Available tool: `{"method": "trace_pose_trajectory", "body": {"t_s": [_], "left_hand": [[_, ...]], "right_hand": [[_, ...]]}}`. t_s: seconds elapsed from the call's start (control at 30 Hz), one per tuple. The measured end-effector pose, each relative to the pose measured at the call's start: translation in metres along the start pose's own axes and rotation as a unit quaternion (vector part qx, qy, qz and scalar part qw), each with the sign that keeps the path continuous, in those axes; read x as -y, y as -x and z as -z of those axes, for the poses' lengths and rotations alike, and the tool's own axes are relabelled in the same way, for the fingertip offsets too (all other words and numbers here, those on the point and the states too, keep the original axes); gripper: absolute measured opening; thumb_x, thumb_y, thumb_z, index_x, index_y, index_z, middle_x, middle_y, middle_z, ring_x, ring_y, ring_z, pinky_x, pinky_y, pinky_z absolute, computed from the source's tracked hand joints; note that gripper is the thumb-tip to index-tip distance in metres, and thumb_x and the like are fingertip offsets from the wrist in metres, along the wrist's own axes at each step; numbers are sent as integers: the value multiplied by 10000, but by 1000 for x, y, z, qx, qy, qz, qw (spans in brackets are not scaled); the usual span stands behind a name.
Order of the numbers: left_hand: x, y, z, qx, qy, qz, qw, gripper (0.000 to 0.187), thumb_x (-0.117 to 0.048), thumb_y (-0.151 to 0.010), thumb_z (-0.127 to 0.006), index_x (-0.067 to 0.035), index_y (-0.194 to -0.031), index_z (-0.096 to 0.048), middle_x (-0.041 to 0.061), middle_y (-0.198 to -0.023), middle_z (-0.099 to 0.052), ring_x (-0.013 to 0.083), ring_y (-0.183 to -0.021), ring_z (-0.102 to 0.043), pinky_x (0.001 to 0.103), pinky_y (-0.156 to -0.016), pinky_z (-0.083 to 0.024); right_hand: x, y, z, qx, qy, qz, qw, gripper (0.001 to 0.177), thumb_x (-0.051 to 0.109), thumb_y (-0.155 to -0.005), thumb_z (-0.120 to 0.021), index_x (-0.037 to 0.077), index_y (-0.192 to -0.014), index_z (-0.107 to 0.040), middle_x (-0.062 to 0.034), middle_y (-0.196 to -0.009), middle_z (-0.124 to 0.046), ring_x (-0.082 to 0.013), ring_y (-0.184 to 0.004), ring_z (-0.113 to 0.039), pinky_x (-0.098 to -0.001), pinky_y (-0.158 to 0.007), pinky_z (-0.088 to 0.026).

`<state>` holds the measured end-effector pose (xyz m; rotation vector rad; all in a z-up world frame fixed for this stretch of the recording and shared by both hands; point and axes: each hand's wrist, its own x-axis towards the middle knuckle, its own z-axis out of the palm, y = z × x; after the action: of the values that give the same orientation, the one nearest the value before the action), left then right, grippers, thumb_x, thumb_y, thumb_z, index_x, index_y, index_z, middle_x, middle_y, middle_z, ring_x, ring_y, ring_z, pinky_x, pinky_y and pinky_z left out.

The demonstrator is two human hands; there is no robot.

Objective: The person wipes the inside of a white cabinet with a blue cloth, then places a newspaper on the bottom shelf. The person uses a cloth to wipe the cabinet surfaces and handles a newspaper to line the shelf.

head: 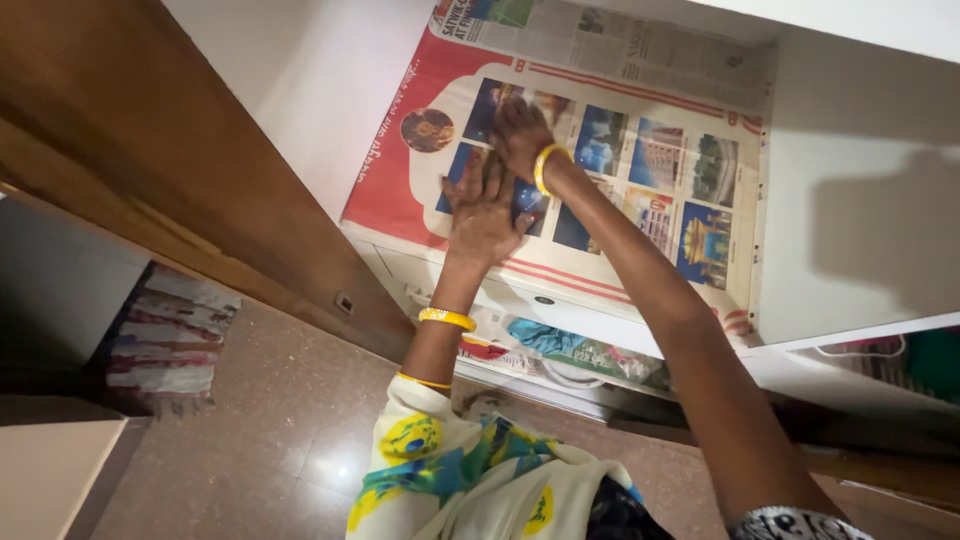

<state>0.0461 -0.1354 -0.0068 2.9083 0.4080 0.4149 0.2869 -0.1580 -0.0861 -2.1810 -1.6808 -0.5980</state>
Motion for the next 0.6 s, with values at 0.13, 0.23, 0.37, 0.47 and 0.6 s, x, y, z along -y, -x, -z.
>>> {"method": "trace_pose_trajectory", "body": {"t_s": [0.13, 0.23, 0.37, 0.47, 0.6], "left_hand": [[1, 0, -5, -11, -6, -2, 1000, 852, -579, -895, -599, -87, -1563, -404, 100, -1652, -308, 377, -1582, -57, 797, -1148, -92], [2, 0, -5, -25, 22, 2, 999, 875, -621, -882, -605, -96, -1554, -407, 138, -1674, -274, 372, -1568, -47, 789, -1155, -85], [-1, 0, 1, -14, 19, 1, 1000, 928, -644, -842, -619, -110, -1562, -380, 137, -1672, -240, 377, -1560, -9, 785, -1139, -46], [-2, 0, 7, 17, 31, 9, 999, 954, -661, -830, -622, -128, -1575, -358, 134, -1677, -224, 370, -1565, 4, 776, -1150, -24], [-5, -1, 11, 31, 21, 15, 999, 948, -662, -838, -616, -136, -1579, -345, 127, -1675, -238, 371, -1572, 5, 775, -1151, -18]], "right_hand": [[-62, -12, -14, 62, 157, -60, 984, 517, 333, -1091, -547, -119, -1336, -605, -321, -1295, -607, -441, -1054, -631, -585, -841, -487], [-141, 7, 2, 169, 200, -161, 952, 497, 393, -1085, -536, -63, -1227, -671, -286, -1180, -673, -419, -1059, -664, -550, -868, -524], [-217, 43, 48, 156, 241, -234, 929, 463, 377, -1014, -495, -21, -1135, -697, -300, -1204, -636, -470, -1080, -617, -625, -798, -504], [-245, 83, 87, 145, 133, -359, 912, 501, 399, -1101, -436, -10, -1231, -693, -282, -1323, -628, -465, -1221, -592, -631, -994, -467], [-259, 105, 111, 199, 230, -338, 891, 492, 350, -1078, -396, -10, -1265, -674, -309, -1374, -588, -542, -1226, -550, -701, -945, -423]]}}
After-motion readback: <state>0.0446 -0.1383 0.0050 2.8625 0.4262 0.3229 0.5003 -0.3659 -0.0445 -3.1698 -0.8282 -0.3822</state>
